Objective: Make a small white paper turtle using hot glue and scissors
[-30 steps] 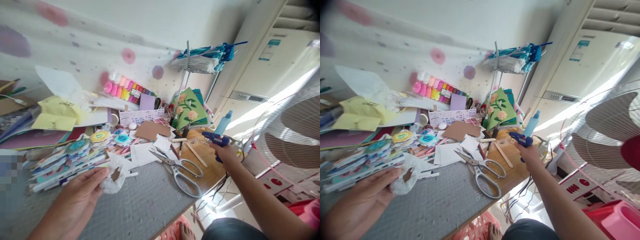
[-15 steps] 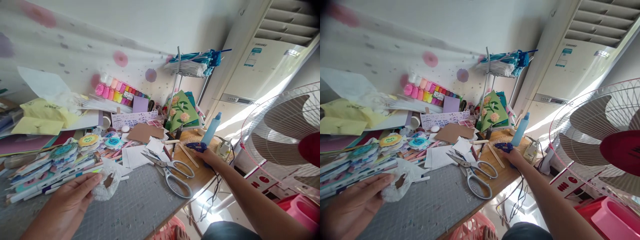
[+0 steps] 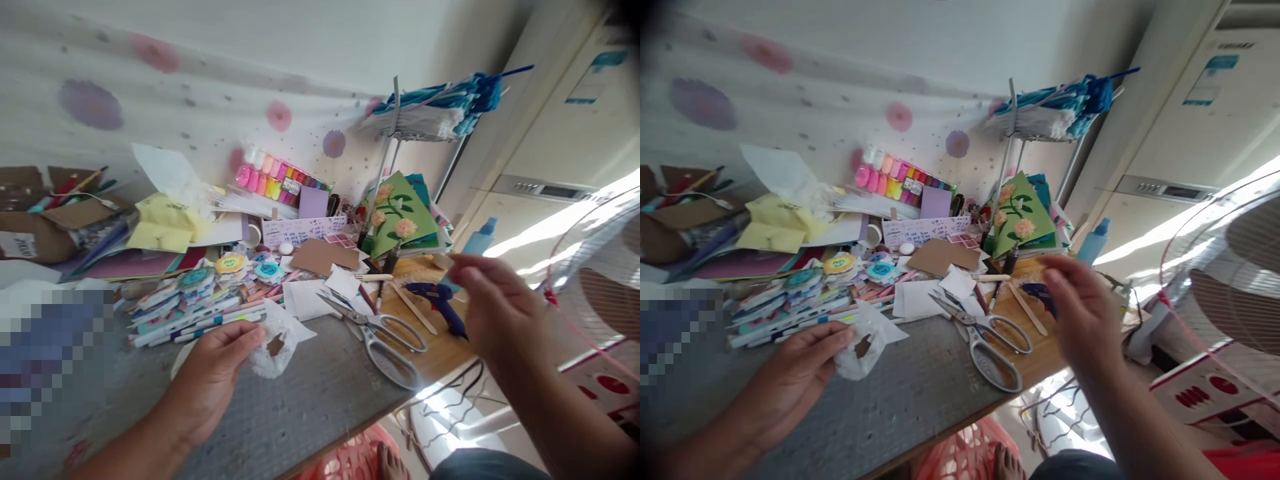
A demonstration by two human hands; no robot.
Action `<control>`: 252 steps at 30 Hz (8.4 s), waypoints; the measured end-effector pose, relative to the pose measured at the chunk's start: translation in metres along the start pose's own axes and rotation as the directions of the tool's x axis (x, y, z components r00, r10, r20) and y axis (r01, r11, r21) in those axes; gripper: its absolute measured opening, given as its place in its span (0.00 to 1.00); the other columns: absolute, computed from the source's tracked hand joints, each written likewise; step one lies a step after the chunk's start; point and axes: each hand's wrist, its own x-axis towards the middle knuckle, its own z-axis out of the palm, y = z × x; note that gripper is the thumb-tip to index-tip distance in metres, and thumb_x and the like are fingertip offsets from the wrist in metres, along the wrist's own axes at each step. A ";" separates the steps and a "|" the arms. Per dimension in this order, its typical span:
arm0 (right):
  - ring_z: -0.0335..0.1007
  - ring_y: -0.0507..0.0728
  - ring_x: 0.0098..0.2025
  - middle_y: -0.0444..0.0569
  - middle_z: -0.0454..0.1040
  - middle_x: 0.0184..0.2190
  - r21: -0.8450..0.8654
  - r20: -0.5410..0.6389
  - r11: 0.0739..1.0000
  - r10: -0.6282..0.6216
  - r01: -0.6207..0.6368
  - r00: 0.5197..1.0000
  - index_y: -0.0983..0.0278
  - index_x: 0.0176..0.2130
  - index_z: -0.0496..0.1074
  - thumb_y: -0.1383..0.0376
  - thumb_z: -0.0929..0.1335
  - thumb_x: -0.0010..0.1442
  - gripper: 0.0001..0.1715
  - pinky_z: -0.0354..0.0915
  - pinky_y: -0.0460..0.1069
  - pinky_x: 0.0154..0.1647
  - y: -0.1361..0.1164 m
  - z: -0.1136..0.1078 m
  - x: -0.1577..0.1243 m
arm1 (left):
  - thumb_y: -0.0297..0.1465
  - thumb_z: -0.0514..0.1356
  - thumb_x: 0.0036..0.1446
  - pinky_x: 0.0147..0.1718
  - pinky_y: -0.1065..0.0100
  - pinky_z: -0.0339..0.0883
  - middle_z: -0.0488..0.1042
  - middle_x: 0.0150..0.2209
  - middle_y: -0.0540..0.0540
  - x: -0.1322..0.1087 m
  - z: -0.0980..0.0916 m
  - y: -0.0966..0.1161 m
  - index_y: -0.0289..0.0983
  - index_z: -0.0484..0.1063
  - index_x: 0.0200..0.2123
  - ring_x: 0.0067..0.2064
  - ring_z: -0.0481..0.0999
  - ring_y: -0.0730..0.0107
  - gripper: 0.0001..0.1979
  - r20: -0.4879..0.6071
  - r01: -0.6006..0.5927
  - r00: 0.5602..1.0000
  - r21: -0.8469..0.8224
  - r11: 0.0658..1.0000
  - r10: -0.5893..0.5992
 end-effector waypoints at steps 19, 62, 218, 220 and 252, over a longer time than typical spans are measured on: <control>0.66 0.52 0.27 0.45 0.71 0.23 0.073 0.641 0.986 0.071 -0.153 0.765 0.65 0.25 0.72 0.69 0.68 0.52 0.05 0.61 0.47 0.29 -0.060 0.130 -0.065 | 0.38 0.62 0.50 0.26 0.70 0.57 0.69 0.20 0.52 0.005 -0.014 -0.010 0.36 0.68 0.21 0.25 0.64 0.72 0.13 0.023 -0.074 0.997 0.219 0.973 0.070; 0.73 0.56 0.47 0.55 0.75 0.47 0.245 0.636 0.924 -0.381 0.293 0.671 0.64 0.57 0.67 0.76 0.60 0.63 0.25 0.71 0.50 0.47 -0.062 0.120 -0.079 | 0.33 0.67 0.46 0.24 0.73 0.59 0.70 0.20 0.52 -0.005 -0.009 -0.004 0.35 0.68 0.21 0.23 0.66 0.76 0.11 0.145 0.067 0.989 -0.213 0.975 -0.036; 0.66 0.48 0.20 0.43 0.72 0.19 -0.004 0.882 0.714 0.332 -0.700 0.334 0.67 0.27 0.73 0.54 0.71 0.51 0.18 0.64 0.44 0.24 -0.042 0.127 -0.058 | 0.41 0.63 0.49 0.28 0.69 0.64 0.72 0.24 0.49 -0.003 -0.009 -0.002 0.34 0.74 0.25 0.27 0.69 0.71 0.15 0.291 0.085 0.941 0.287 0.954 -0.171; 0.66 0.49 0.20 0.43 0.71 0.18 -0.008 0.857 0.738 0.353 -0.674 0.376 0.67 0.27 0.73 0.56 0.70 0.52 0.15 0.63 0.44 0.23 -0.043 0.128 -0.060 | 0.41 0.62 0.50 0.29 0.69 0.63 0.72 0.24 0.49 -0.003 -0.010 -0.003 0.34 0.73 0.25 0.27 0.68 0.71 0.15 0.282 0.045 0.950 0.307 0.950 -0.136; 0.65 0.50 0.22 0.43 0.70 0.19 0.170 0.738 0.783 0.301 -0.599 0.604 0.66 0.28 0.70 0.56 0.67 0.56 0.16 0.63 0.46 0.27 -0.055 0.144 -0.076 | 0.38 0.62 0.54 0.36 0.66 0.68 0.76 0.30 0.47 -0.004 -0.010 -0.016 0.35 0.76 0.32 0.34 0.71 0.67 0.11 0.126 -0.093 0.988 0.016 0.995 0.091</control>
